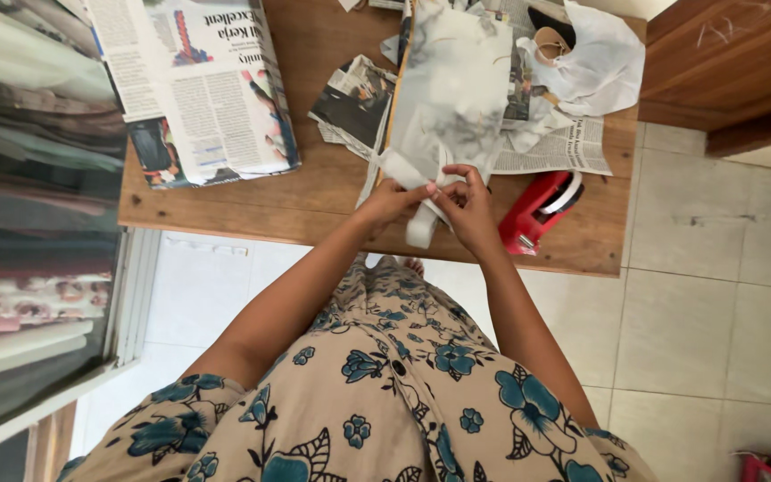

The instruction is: The person cuts a sheet of patterned paper using scissors, then folds and tapes the cut pieces together. They continue cutting additional pieces from the same sheet. The workspace includes newspapers and a tape dispenser on a wooden table.

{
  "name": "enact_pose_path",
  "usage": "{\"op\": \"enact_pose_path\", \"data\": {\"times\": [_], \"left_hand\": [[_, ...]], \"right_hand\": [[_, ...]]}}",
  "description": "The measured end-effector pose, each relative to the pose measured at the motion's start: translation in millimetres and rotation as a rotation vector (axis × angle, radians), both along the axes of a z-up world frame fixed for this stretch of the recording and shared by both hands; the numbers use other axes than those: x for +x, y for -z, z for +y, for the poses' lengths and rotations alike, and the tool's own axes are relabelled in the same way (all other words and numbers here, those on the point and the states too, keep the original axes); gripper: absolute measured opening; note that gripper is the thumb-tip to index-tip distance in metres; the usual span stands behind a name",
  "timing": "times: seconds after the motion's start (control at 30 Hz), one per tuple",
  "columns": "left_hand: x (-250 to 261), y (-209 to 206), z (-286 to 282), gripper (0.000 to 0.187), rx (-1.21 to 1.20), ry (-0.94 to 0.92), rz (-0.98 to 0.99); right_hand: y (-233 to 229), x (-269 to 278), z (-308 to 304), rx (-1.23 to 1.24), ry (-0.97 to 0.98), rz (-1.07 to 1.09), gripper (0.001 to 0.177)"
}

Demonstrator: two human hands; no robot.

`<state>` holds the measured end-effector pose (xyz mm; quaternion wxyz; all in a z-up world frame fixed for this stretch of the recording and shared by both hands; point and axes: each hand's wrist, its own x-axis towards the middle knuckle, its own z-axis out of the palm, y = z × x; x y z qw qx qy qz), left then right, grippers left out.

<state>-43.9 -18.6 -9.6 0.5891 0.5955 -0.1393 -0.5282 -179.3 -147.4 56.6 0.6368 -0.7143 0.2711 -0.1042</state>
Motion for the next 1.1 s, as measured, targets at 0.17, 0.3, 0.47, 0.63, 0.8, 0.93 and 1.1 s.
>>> {"op": "enact_pose_path", "data": {"times": [0.17, 0.3, 0.47, 0.63, 0.8, 0.93, 1.1], "left_hand": [[-13, 14, -6, 0.049, 0.145, -0.064, -0.032], [-20, 1, -6, 0.043, 0.015, -0.084, 0.056], [-29, -23, -9, 0.039, 0.003, -0.044, 0.004], [-35, -35, -16, 0.038, -0.026, -0.155, 0.031], [-34, -36, -15, 0.039, -0.031, -0.088, 0.031], [-33, -31, -19, 0.04, -0.042, -0.025, -0.046], [-38, -31, -23, 0.038, 0.061, -0.046, -0.08]], "right_hand": [[-8, -17, -16, 0.111, -0.013, 0.01, 0.06], [-10, -27, -28, 0.139, -0.024, 0.013, 0.059], [-1, -35, -41, 0.125, -0.043, -0.003, 0.054], [19, -40, -49, 0.167, 0.061, -0.092, 0.039], [14, -43, -56, 0.594, 0.052, 0.122, 0.048], [3, -44, -54, 0.59, 0.014, -0.083, 0.074], [7, -42, -54, 0.353, -0.031, -0.214, 0.074]]}}
